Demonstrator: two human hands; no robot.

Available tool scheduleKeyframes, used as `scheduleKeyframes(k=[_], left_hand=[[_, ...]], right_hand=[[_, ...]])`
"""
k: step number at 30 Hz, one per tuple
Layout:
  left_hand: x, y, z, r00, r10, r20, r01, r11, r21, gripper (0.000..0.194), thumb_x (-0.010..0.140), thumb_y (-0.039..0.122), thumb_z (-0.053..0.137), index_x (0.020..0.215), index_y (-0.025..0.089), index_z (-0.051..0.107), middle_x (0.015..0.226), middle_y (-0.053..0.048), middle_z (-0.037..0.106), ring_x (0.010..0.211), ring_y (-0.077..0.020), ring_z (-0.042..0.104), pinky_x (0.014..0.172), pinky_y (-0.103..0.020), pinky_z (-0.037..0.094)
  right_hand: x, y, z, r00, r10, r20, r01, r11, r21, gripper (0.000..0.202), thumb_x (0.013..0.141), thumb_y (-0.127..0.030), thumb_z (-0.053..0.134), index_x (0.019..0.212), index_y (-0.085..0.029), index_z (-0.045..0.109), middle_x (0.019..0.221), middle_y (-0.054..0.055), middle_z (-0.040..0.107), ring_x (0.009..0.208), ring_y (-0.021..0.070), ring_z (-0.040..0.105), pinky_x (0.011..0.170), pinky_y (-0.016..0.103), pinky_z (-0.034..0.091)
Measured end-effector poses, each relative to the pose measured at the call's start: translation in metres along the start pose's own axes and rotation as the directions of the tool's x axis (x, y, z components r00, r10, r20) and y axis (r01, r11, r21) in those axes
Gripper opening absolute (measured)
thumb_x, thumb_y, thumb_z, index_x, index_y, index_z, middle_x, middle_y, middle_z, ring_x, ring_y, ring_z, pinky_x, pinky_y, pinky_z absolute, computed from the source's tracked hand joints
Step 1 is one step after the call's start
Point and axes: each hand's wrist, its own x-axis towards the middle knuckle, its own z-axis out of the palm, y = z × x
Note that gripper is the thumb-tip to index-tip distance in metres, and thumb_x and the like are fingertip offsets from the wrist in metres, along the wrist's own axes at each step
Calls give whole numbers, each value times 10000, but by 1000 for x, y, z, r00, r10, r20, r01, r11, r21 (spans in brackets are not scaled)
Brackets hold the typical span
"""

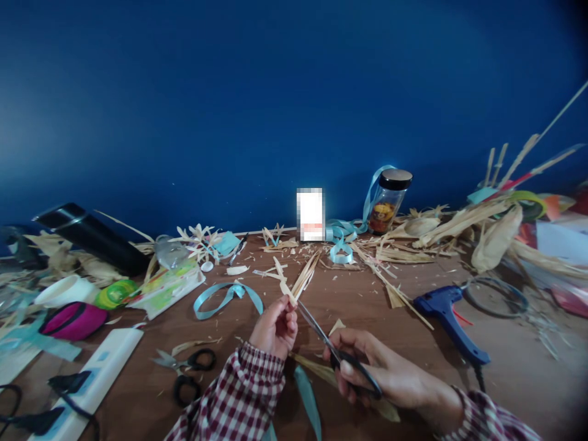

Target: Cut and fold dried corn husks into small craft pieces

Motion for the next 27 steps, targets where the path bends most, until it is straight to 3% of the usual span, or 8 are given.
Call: scheduleKeyframes(k=[4, 13, 19, 27], left_hand=[[-1, -1, 0, 1000, 25, -4, -25, 999, 34, 245, 885, 83, 461, 667, 84, 572, 591, 6, 543, 403, -16, 476, 342, -94, 422], [3, -3, -4, 995, 99, 16, -100, 983, 151, 109, 776, 139, 641, 679, 100, 611, 613, 13, 560, 420, -17, 493, 353, -89, 418], [3, -5, -6, 988, 139, 74, -150, 974, 173, 140, 677, 167, 731, 637, 99, 615, 586, 17, 567, 428, -20, 494, 362, -91, 414], [2, -6, -7, 995, 94, 18, -96, 973, 210, 121, 660, 103, 712, 652, 118, 592, 560, 13, 585, 416, -44, 522, 342, -101, 418]], right_hand=[[0, 1, 0, 1000, -22, -11, 22, 1000, -15, 535, 737, -581, 628, 1012, -148, 474, 701, 5, 594, 551, 71, 546, 452, 136, 396], [1, 3, -1, 1000, -27, -5, 27, 999, -28, 520, 749, -579, 618, 1016, -157, 472, 703, 3, 593, 552, 78, 545, 460, 151, 395], [1, 2, 0, 999, -29, -28, 28, 999, -18, 540, 727, -587, 633, 1002, -151, 471, 689, -6, 587, 539, 69, 537, 463, 150, 396], [4, 2, -1, 999, -52, -11, 51, 999, -18, 495, 770, -555, 607, 1012, -146, 472, 677, -10, 574, 525, 63, 526, 426, 125, 384]])
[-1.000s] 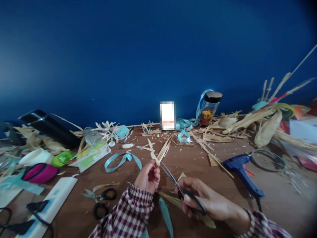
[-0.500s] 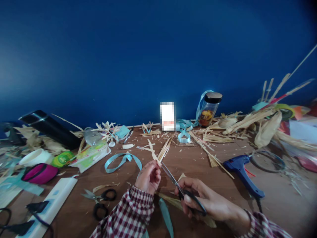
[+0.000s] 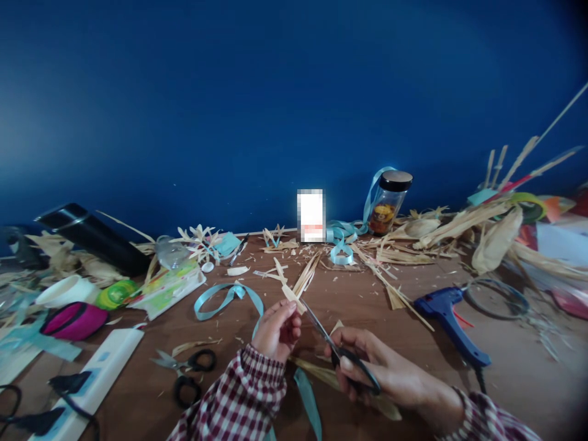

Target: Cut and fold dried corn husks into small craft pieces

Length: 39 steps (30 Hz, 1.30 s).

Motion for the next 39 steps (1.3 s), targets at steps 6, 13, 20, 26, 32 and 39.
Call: scheduleKeyframes(k=[6, 13, 20, 26, 32, 39], left_hand=[[-1, 2, 2, 999, 5, 48, -3, 1000, -28, 165, 714, 88, 673, 844, 145, 588, 633, 7, 620, 417, -26, 508, 366, -90, 435], [-1, 2, 3, 999, 48, 8, -48, 999, -25, 127, 763, 55, 606, 881, 100, 621, 646, -21, 656, 381, -14, 482, 334, -85, 397], [-4, 4, 3, 1000, 16, -17, -17, 999, -30, 186, 829, 19, 497, 911, 73, 655, 766, -79, 716, 422, -31, 551, 370, -111, 461], [-5, 4, 6, 1000, 17, -4, -17, 999, -35, 171, 806, 9, 550, 912, 98, 651, 828, -64, 729, 443, -38, 587, 381, -111, 491], [-4, 2, 8, 998, 23, -52, -23, 1000, 0, 133, 761, 43, 651, 871, 117, 640, 777, -43, 727, 500, -67, 641, 398, -113, 508], [-1, -1, 8, 993, 84, -86, -82, 996, 27, 68, 809, 87, 612, 787, 104, 674, 704, -51, 717, 573, -90, 672, 467, -130, 538]], right_hand=[[-1, 4, -1, 1000, -16, -6, 16, 1000, 19, 476, 788, -530, 602, 1023, -136, 474, 676, -8, 577, 532, 61, 523, 422, 111, 372], [-1, 3, -2, 1000, -21, -16, 22, 999, 35, 472, 784, -535, 606, 1014, -143, 480, 672, -10, 569, 531, 59, 519, 428, 111, 351], [-1, 3, -1, 1000, -23, -11, 24, 999, 41, 475, 775, -525, 626, 1012, -137, 486, 670, -5, 574, 546, 62, 518, 438, 114, 359], [-1, 5, -2, 999, -35, -10, 35, 998, 60, 440, 805, -504, 604, 1030, -143, 492, 688, -6, 569, 555, 60, 517, 442, 112, 356], [-1, 6, -2, 999, -49, -11, 50, 997, 63, 439, 803, -508, 604, 1023, -146, 492, 684, -7, 565, 541, 56, 512, 438, 113, 360], [-2, 4, -2, 999, -50, -6, 50, 996, 74, 459, 794, -526, 604, 1020, -146, 484, 681, -9, 562, 543, 58, 514, 435, 115, 357]])
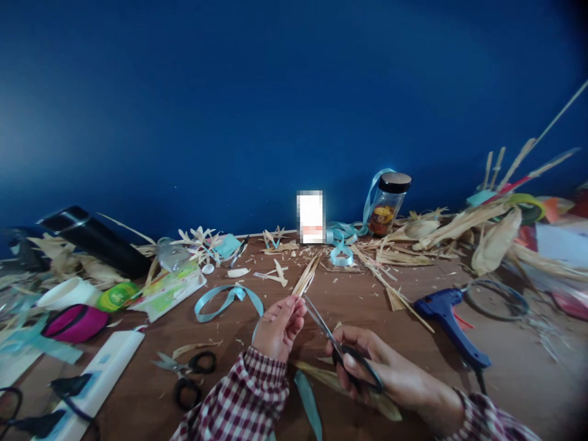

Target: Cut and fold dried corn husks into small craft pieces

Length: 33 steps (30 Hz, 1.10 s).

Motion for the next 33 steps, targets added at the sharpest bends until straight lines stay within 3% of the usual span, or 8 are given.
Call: scheduleKeyframes(k=[10, 21, 27, 33], left_hand=[[-1, -1, 2, 999, 35, 39, -34, 999, -14, 149, 723, -25, 655, 783, 107, 691, 706, -55, 732, 587, -78, 670, 514, -112, 537], [4, -5, -3, 997, 80, 9, -80, 997, 25, 110, 650, 134, 778, 727, 111, 703, 681, -50, 727, 594, -94, 676, 519, -121, 547], [1, -2, -2, 997, 79, 16, -79, 997, 14, 87, 709, 173, 738, 750, 105, 701, 684, -60, 726, 601, -103, 681, 519, -132, 549], [-1, -1, -2, 998, 62, 23, -62, 998, -3, 109, 672, 93, 752, 768, 106, 702, 697, -55, 732, 609, -98, 682, 535, -125, 548]], right_hand=[[0, 3, -1, 1000, -7, -11, 7, 1000, -8, 427, 815, -509, 588, 1023, -150, 489, 685, -9, 568, 545, 58, 522, 446, 117, 355], [0, 2, -1, 1000, 1, -24, -1, 1000, -13, 452, 794, -525, 601, 1021, -152, 483, 679, -9, 564, 549, 69, 525, 447, 125, 355], [0, 0, 0, 1000, 5, -9, -5, 1000, 0, 473, 775, -538, 616, 1008, -147, 488, 672, -13, 565, 529, 60, 514, 438, 120, 345], [0, -1, 1, 1000, 4, -24, -5, 1000, -27, 477, 771, -556, 606, 1002, -156, 490, 675, -11, 570, 536, 68, 519, 442, 126, 353]])
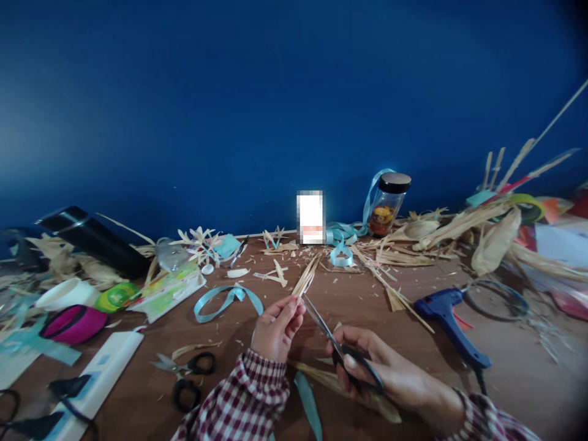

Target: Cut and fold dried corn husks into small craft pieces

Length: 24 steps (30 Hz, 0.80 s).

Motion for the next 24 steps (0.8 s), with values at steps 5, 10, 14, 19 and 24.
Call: scheduleKeyframes(k=[5, 10, 14, 19, 24], left_hand=[[1, 0, 0, 1000, 6, 0, -6, 1000, -10, 130, 659, 30, 735, 764, 100, 704, 683, -56, 733, 598, -101, 684, 543, -125, 549], [1, 1, 1, 1000, 10, -9, -10, 1000, -17, 109, 690, 24, 706, 763, 105, 699, 683, -56, 734, 605, -103, 689, 541, -128, 554], [1, 1, 1, 1000, 7, -18, -7, 1000, -15, 107, 692, 23, 703, 760, 105, 693, 680, -56, 731, 600, -106, 689, 535, -130, 556], [-1, 1, 3, 1000, 3, -4, -3, 1000, -7, 124, 657, 38, 736, 748, 108, 689, 678, -49, 730, 595, -105, 688, 531, -125, 552], [-1, 4, 4, 1000, 5, 8, -5, 1000, -16, 114, 663, 34, 724, 747, 102, 687, 681, -53, 730, 602, -104, 686, 539, -131, 550]], right_hand=[[0, 1, 1, 1000, 1, -15, -1, 1000, -8, 476, 767, -561, 608, 998, -160, 498, 663, -11, 563, 538, 74, 517, 433, 126, 343], [0, 1, 0, 1000, 11, -7, -11, 1000, 1, 472, 780, -552, 601, 1013, -157, 488, 675, -12, 561, 530, 66, 512, 435, 125, 347], [0, 2, -1, 1000, 4, 2, -4, 1000, 5, 467, 784, -542, 603, 1011, -153, 481, 669, -11, 565, 529, 64, 513, 439, 126, 343], [0, 4, -2, 1000, 4, -1, -4, 1000, 4, 463, 791, -524, 607, 1023, -145, 477, 681, -5, 576, 550, 67, 517, 445, 124, 348], [0, 5, -2, 1000, 13, -7, -13, 1000, 11, 472, 781, -528, 617, 1028, -149, 481, 678, -10, 572, 548, 72, 523, 449, 132, 351]])
